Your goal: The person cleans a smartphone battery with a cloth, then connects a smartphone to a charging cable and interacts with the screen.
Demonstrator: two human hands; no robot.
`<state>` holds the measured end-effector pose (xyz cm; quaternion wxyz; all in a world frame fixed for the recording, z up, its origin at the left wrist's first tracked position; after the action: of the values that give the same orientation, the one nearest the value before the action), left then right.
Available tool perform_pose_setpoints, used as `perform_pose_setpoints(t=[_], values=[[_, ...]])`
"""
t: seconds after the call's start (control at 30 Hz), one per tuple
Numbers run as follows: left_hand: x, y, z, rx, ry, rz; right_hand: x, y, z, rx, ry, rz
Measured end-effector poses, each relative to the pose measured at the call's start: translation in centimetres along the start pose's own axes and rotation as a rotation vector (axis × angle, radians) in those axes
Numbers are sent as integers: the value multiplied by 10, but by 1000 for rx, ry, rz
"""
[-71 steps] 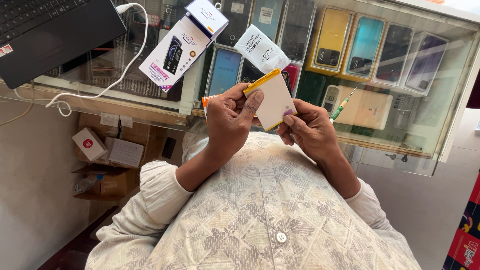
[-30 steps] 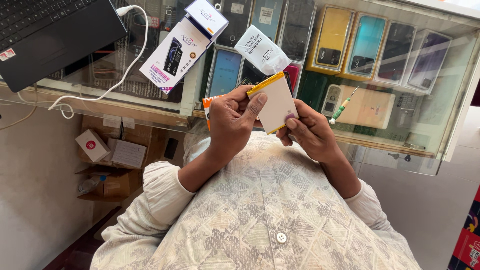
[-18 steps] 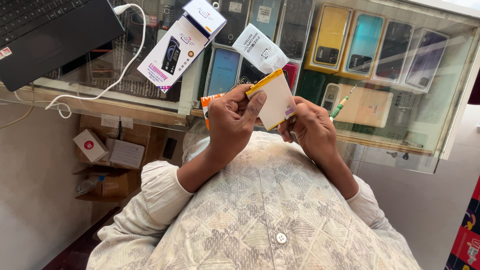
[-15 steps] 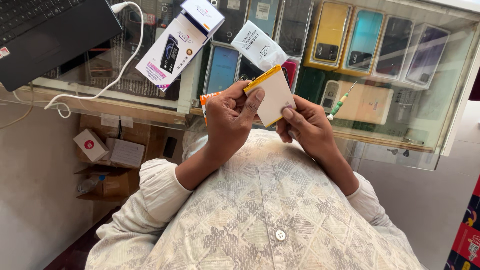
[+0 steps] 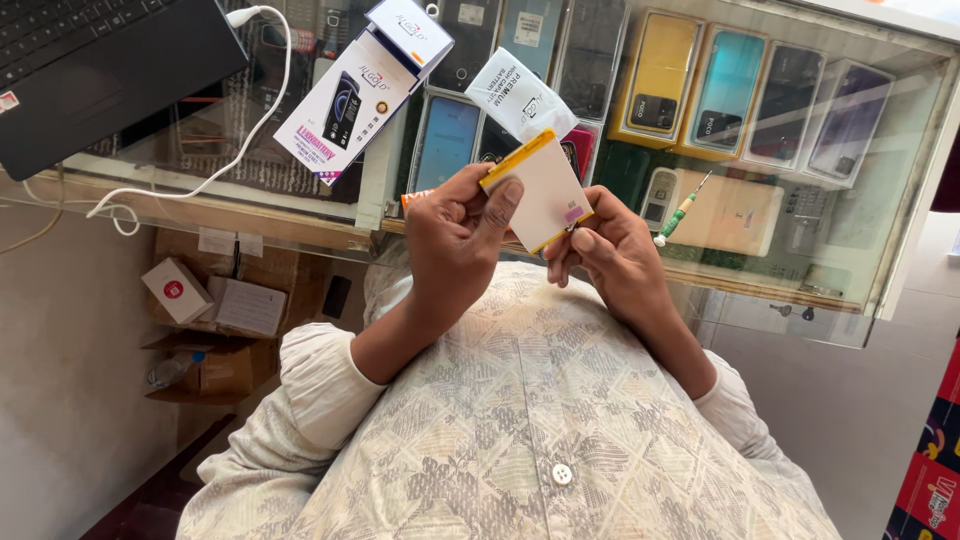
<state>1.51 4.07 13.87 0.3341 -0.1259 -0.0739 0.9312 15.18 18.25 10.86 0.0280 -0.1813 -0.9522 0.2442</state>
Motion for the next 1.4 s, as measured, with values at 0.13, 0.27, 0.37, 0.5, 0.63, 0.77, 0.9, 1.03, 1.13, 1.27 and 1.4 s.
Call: perform_pose_setpoints(t=[0.13,0.27,0.37,0.5,0.63,0.77,0.9,1.03,1.13,1.27,1.4], values=[[-5,-1,0,193,-71,30,2,4,3,-217,1,144],[-7,-3,2,194,-131,38,-1,5,3,-246,-51,214],[-7,-3,2,182,-124,46,-2,3,4,-151,-12,201],[-11,-4,4,374,-251,66,-3,0,7,-122,42,219],[-18,-6,9,478,-425,81,-5,-4,8,-116,182,222],[-21,-8,8,362,-307,71,-12,-8,8,-359,386,212],[-30,-11,4,394,-316,61,-24,-7,14,-517,498,284],[-36,-12,1,342,-283,14,-34,-6,19,-568,569,296],[-38,-12,-2,224,-144,16,-41,-7,22,-500,523,327],[-38,-7,-3,74,-93,-7,-44,-9,28,-308,404,302],[-37,7,-5,-44,4,-16,-40,-12,31,-89,308,214]])
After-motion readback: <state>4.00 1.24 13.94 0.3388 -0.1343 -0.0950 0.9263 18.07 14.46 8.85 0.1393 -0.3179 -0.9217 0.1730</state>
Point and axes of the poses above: each hand's wrist, its own x-axis towards the middle knuckle, its own y-axis out of the back of the hand, z = x × y, the point moved 2 cm from there along x, towards the middle knuckle, and after that the axes turned 10 degrees about y, right-handed, at the moved point
